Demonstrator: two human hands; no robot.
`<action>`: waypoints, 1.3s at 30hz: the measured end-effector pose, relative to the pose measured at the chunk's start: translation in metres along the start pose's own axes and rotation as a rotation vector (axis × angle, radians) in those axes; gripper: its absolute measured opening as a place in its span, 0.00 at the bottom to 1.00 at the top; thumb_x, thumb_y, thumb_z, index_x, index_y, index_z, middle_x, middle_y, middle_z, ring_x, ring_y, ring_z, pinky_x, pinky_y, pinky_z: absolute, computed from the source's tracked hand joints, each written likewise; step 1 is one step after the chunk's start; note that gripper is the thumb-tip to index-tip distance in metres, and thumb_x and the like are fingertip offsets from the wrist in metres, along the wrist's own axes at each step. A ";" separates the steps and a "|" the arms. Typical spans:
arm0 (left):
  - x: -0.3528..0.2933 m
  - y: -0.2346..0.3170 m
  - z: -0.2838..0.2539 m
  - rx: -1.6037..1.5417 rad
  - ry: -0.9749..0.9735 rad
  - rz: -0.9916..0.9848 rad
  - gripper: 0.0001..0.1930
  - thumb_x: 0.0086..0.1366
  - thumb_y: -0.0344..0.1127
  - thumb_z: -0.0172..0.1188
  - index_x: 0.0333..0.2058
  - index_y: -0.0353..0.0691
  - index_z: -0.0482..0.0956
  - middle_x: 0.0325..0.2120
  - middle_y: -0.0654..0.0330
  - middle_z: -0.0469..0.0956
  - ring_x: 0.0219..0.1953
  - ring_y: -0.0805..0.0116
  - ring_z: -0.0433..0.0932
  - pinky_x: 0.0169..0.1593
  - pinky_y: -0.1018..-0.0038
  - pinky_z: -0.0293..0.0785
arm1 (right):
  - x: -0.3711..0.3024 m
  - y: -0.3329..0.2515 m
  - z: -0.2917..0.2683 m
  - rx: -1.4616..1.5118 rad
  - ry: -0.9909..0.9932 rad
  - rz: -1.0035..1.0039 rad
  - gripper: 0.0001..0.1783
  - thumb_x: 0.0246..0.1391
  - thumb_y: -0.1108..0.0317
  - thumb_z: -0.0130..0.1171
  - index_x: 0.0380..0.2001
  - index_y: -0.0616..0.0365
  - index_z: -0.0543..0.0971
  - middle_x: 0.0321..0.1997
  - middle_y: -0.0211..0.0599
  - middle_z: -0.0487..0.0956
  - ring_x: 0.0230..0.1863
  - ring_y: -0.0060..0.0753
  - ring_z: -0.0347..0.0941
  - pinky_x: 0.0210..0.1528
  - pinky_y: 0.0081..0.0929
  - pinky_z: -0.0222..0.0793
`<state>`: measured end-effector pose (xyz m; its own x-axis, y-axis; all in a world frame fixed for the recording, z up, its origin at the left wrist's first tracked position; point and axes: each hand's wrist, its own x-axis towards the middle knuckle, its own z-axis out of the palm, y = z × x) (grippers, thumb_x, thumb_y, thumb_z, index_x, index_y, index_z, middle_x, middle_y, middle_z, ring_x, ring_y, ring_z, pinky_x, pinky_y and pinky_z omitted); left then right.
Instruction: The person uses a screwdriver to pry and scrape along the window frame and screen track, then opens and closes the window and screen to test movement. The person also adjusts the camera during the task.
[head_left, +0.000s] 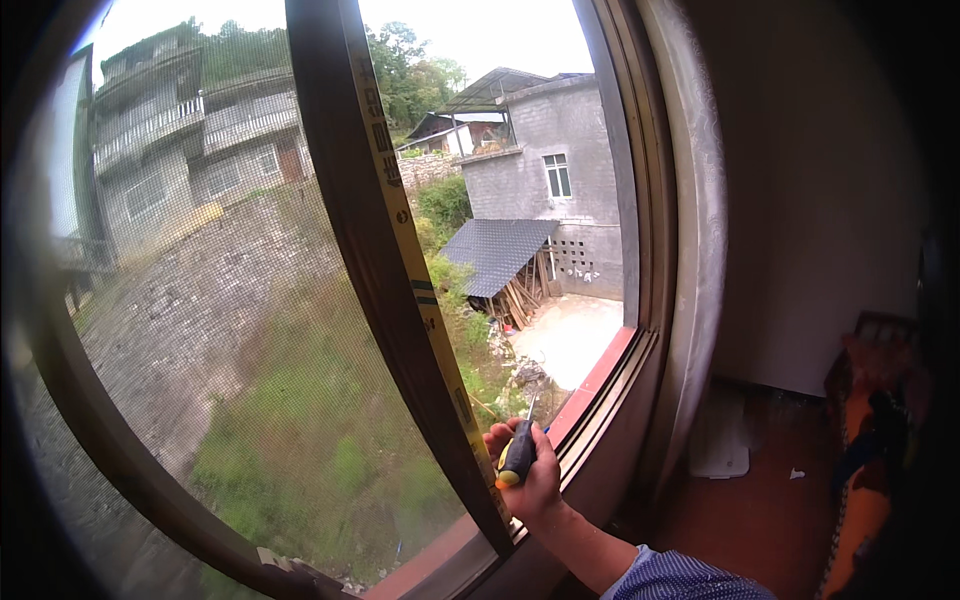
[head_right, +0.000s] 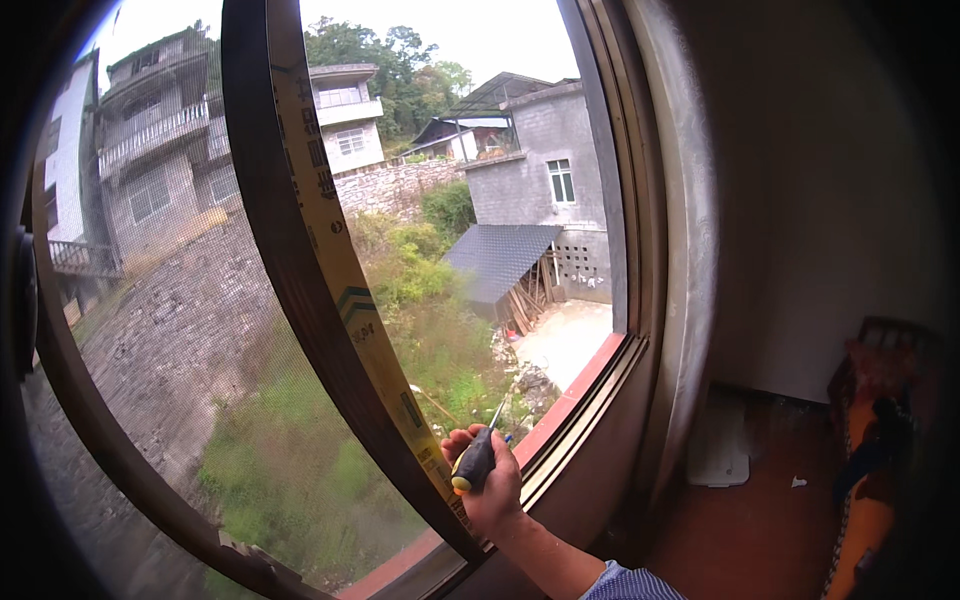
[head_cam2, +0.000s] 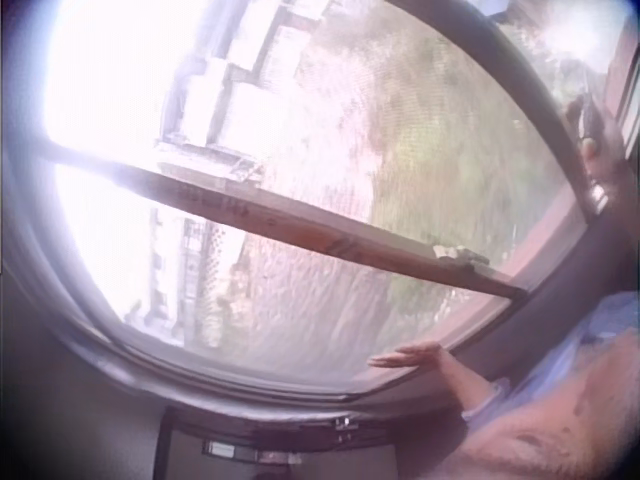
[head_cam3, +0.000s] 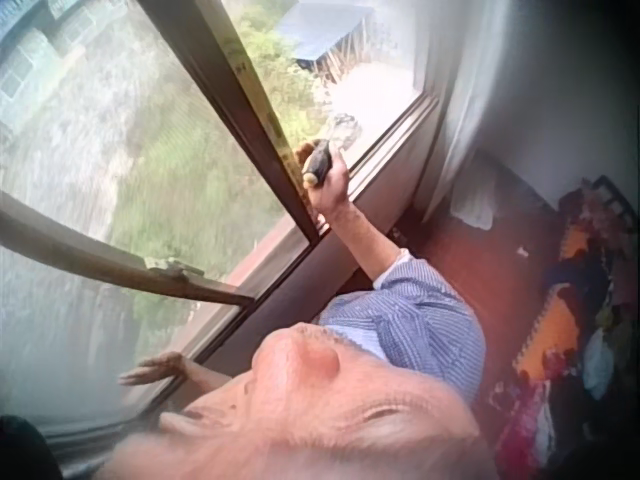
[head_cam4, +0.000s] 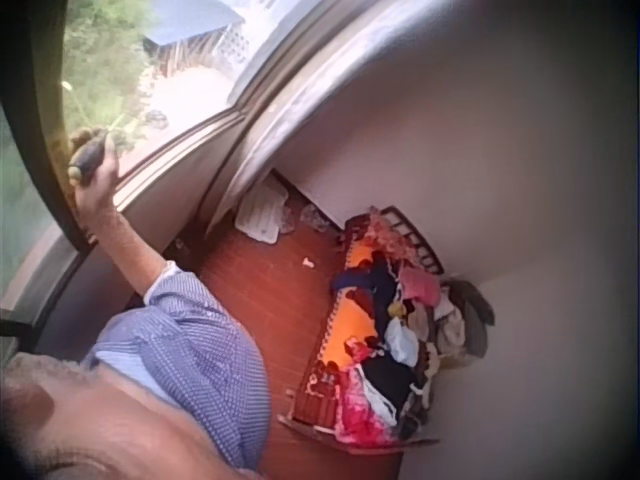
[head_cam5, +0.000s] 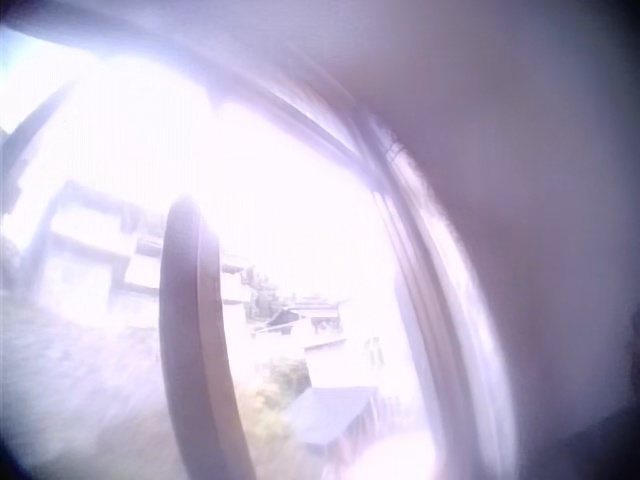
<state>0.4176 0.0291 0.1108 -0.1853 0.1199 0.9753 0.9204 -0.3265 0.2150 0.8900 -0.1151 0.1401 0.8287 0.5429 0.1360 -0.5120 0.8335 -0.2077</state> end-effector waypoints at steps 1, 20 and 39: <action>0.002 -0.001 -0.004 0.034 0.003 0.124 0.33 0.77 0.55 0.30 0.74 0.44 0.45 0.72 0.38 0.42 0.73 0.39 0.46 0.71 0.43 0.44 | 0.003 -0.004 -0.003 0.013 -0.015 0.015 0.17 0.71 0.56 0.41 0.47 0.58 0.70 0.43 0.44 0.79 0.48 0.46 0.76 0.58 0.43 0.71; -0.006 0.052 0.006 -0.129 -0.046 0.063 0.34 0.78 0.49 0.34 0.72 0.31 0.44 0.73 0.37 0.37 0.75 0.39 0.37 0.72 0.44 0.36 | 0.006 0.006 -0.038 -0.186 -0.075 0.279 0.19 0.71 0.57 0.43 0.50 0.62 0.73 0.43 0.43 0.81 0.44 0.30 0.78 0.47 0.27 0.76; -0.017 0.050 0.012 -0.084 -0.012 -0.121 0.33 0.78 0.48 0.30 0.71 0.28 0.46 0.73 0.43 0.43 0.76 0.52 0.41 0.75 0.58 0.36 | 0.009 -0.007 -0.030 -0.268 -0.074 0.434 0.20 0.69 0.55 0.43 0.49 0.60 0.75 0.39 0.40 0.81 0.35 0.28 0.77 0.39 0.24 0.75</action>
<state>0.4713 0.0219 0.1046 -0.2884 0.1741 0.9416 0.8594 -0.3865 0.3347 0.9076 -0.1190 0.1132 0.5298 0.8467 0.0480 -0.7211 0.4795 -0.5001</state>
